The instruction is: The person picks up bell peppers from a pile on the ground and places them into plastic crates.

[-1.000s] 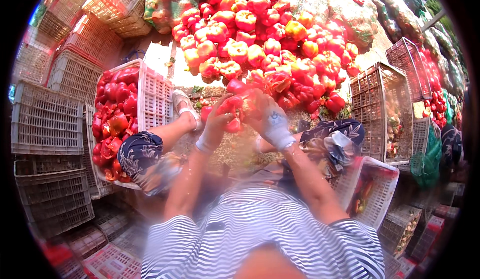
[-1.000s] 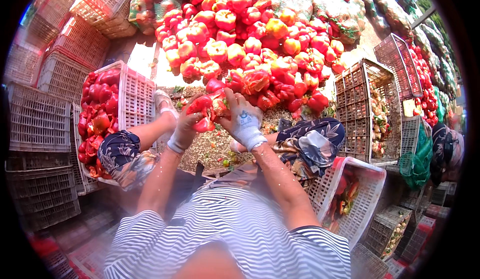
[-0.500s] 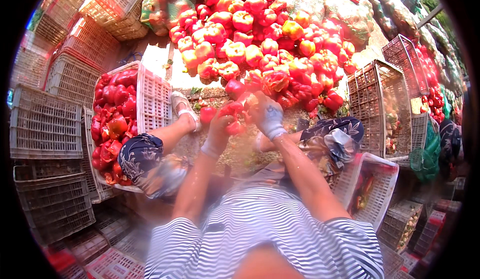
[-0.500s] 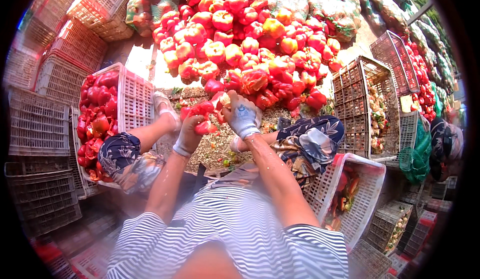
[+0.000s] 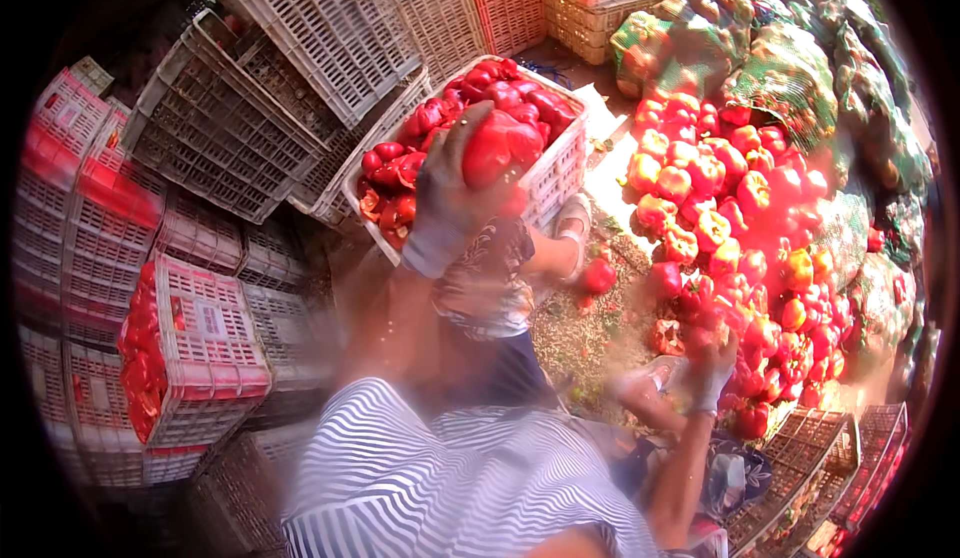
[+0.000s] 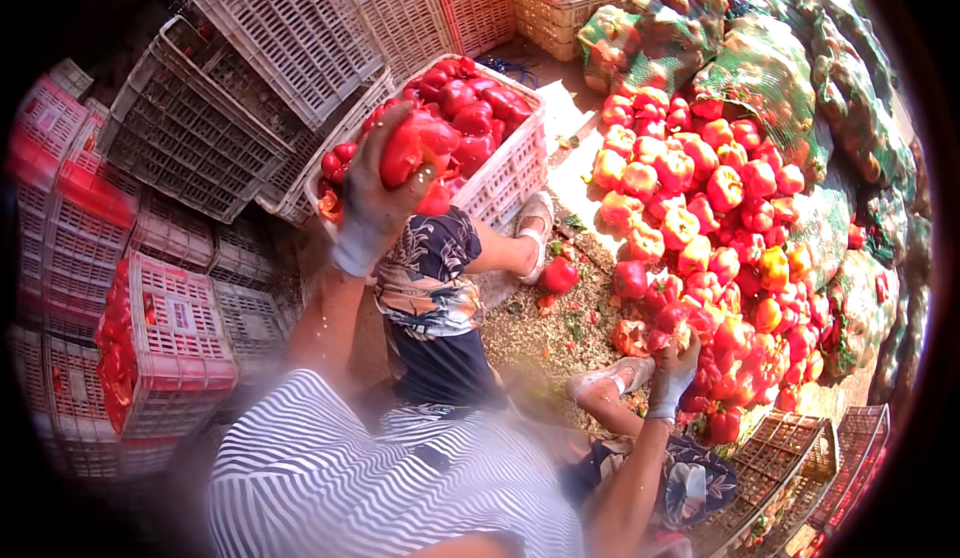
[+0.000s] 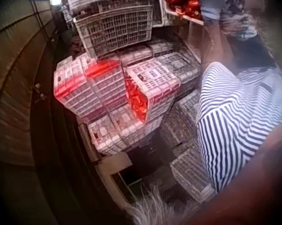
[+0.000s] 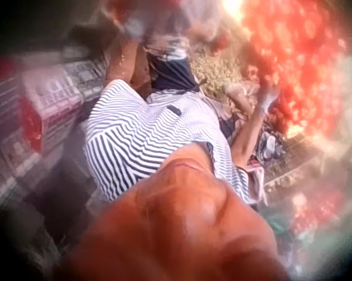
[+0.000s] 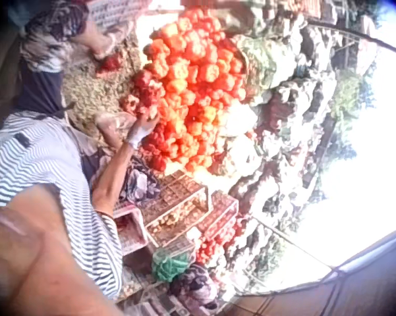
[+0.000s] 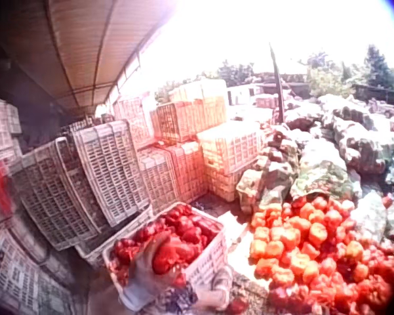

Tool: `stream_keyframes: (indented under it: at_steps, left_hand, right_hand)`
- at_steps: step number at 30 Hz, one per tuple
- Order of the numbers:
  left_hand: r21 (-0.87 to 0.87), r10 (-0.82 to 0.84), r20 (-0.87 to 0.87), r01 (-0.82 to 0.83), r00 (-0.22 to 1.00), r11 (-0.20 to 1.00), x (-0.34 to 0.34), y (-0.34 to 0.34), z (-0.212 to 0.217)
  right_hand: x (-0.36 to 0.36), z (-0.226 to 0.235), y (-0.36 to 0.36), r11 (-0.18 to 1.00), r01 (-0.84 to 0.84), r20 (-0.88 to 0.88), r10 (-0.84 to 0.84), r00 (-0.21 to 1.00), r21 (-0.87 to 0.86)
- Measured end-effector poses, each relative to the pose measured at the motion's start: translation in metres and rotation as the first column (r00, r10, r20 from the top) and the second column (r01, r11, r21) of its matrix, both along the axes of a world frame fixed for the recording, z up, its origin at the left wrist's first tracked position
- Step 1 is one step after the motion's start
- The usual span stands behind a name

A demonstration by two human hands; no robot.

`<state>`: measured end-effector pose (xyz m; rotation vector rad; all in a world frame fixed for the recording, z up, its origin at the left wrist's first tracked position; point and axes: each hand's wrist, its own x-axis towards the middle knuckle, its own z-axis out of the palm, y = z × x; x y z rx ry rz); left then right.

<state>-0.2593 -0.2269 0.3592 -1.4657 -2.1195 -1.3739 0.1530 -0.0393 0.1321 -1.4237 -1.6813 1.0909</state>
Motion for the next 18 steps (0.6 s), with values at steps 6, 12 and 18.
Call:
stream_keyframes:
  at_steps: [6, 12, 18]
  left_hand:
    - [-0.076, 0.640, -0.314, -0.691, 0.701, 0.719, -0.115, -0.111, 0.032]
    - [-0.581, 0.597, -0.478, -0.742, 0.644, 0.334, -0.173, -0.129, -0.093]
    - [-0.632, 0.435, -0.396, -0.584, 0.809, 0.510, -0.229, -0.128, -0.203]
  right_hand:
    - [-0.019, -0.023, -0.007, 0.990, -0.136, 0.048, 0.134, 0.990, 0.030]
    - [-0.039, -0.017, -0.011, 0.981, -0.187, 0.050, 0.190, 0.981, -0.051]
    - [-0.060, 0.010, -0.020, 0.980, -0.195, -0.030, 0.194, 0.981, -0.030]
